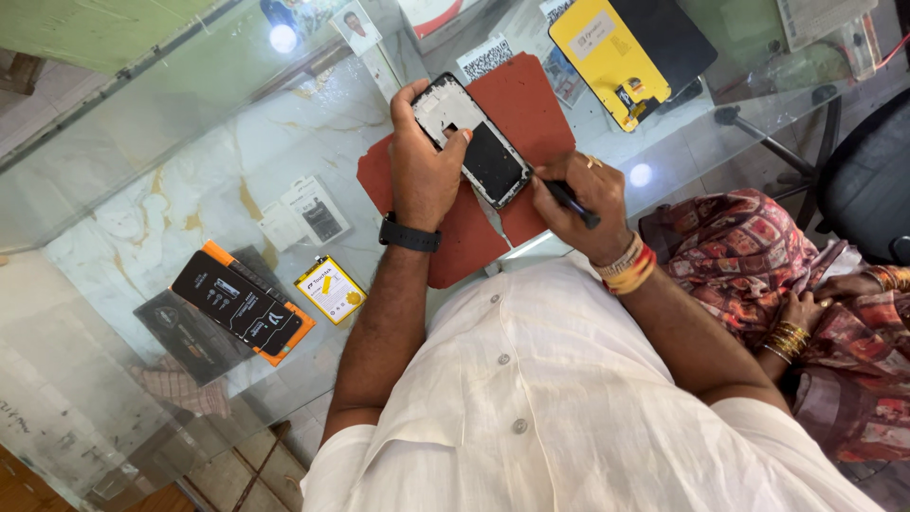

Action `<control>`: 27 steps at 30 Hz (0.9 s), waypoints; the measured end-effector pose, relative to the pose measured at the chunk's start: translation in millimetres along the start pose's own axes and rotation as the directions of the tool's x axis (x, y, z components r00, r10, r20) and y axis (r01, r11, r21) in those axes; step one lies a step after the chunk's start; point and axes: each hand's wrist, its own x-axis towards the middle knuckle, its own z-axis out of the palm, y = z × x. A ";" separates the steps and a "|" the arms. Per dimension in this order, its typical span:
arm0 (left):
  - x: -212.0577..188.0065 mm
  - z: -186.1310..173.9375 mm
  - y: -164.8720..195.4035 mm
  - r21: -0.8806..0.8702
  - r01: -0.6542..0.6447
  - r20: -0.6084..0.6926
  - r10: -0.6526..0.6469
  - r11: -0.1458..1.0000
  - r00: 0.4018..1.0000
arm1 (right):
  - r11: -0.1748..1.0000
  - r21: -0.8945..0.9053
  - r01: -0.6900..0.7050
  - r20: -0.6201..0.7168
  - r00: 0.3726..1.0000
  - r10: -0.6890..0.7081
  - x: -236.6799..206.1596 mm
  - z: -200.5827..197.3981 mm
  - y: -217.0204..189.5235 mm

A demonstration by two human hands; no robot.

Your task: The person removes the back cover of a smartphone, disconnects the old battery, and installs a new battery. They then apply adhesive around the phone's edge and reattach the back cover, securing it with a screwdriver.

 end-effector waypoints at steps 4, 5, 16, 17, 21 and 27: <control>-0.6 -0.1 -0.2 0.030 -0.024 -0.010 0.025 0.999 1.000 | 0.999 -0.037 -0.009 0.017 1.000 0.010 -1.6 -6.3 -6.3; -0.7 -0.3 -0.8 0.037 -0.036 -0.012 0.036 0.999 0.999 | 1.000 -0.020 -0.017 0.022 1.000 0.018 -0.4 -5.4 -6.5; 3.3 1.1 1.9 0.048 -0.032 -0.016 0.033 0.998 0.999 | 0.995 0.063 -0.073 -0.033 0.997 0.075 10.6 4.4 -0.3; 2.9 1.3 2.5 0.042 -0.027 -0.022 0.028 0.999 0.999 | 0.987 0.104 -0.124 -0.026 0.992 0.127 7.3 2.6 0.4; 1.4 1.5 1.8 0.005 0.014 -0.008 -0.014 1.000 1.000 | 0.953 0.191 -0.235 -0.014 0.970 0.242 -4.7 -1.6 8.1; 2.6 1.7 -0.4 -0.001 0.026 0.001 -0.026 1.000 1.000 | 0.942 0.166 -0.291 0.057 0.957 0.286 -3.9 -1.5 13.0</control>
